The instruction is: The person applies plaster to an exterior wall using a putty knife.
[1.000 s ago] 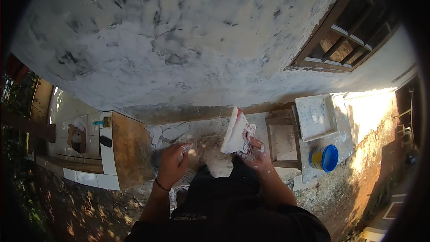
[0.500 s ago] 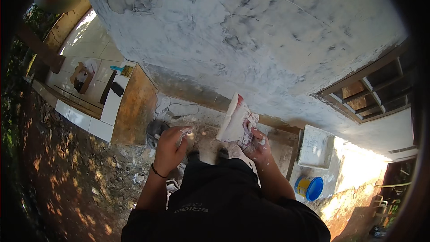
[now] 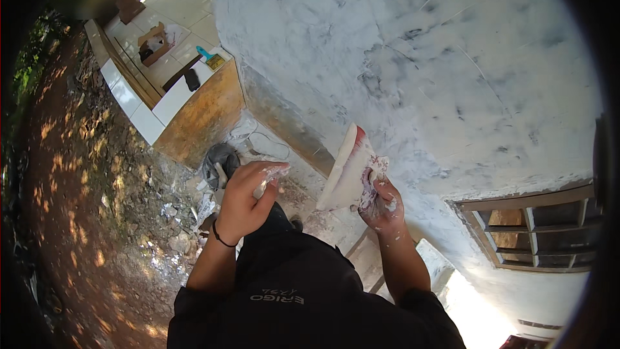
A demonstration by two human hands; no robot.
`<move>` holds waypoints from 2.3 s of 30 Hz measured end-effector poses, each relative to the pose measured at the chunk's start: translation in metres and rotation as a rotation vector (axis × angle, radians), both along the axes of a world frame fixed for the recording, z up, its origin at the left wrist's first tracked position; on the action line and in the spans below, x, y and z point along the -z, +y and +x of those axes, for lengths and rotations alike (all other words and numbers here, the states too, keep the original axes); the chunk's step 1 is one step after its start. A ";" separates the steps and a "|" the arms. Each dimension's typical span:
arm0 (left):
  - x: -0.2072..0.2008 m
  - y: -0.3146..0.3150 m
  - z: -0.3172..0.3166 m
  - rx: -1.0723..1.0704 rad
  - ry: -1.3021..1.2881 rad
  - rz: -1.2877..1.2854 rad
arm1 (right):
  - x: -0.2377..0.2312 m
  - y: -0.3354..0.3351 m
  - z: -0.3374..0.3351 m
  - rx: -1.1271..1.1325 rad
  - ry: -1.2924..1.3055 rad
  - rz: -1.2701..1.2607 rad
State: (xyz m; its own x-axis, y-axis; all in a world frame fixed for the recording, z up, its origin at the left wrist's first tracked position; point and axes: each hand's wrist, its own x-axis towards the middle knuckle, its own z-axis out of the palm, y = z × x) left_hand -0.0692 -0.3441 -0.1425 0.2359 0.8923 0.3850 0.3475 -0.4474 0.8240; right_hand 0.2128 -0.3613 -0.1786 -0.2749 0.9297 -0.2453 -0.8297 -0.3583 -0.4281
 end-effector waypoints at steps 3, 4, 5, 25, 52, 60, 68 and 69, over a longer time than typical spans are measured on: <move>0.002 0.009 -0.011 -0.074 -0.078 -0.038 | -0.026 0.029 -0.013 -0.027 -0.092 0.026; 0.003 0.014 -0.016 -0.100 -0.116 -0.074 | -0.030 0.040 -0.018 0.001 -0.141 0.034; 0.004 0.020 -0.022 -0.134 -0.144 -0.079 | -0.028 0.053 -0.019 -0.020 -0.130 0.022; 0.093 0.231 -0.201 -0.195 -0.538 -0.201 | -0.111 0.302 -0.207 -0.117 -0.946 0.228; 0.029 0.340 -0.168 0.005 -0.503 0.262 | -0.268 0.367 -0.293 -1.069 -2.801 1.518; -0.002 0.387 -0.174 -0.190 -0.547 0.417 | -0.245 0.398 -0.286 -0.919 -3.010 2.351; 0.004 0.386 -0.162 -0.115 -0.498 0.332 | -0.221 0.399 -0.253 -0.694 -3.005 2.358; 0.003 0.387 -0.163 -0.120 -0.492 0.324 | -0.220 0.402 -0.255 -0.659 -2.975 2.424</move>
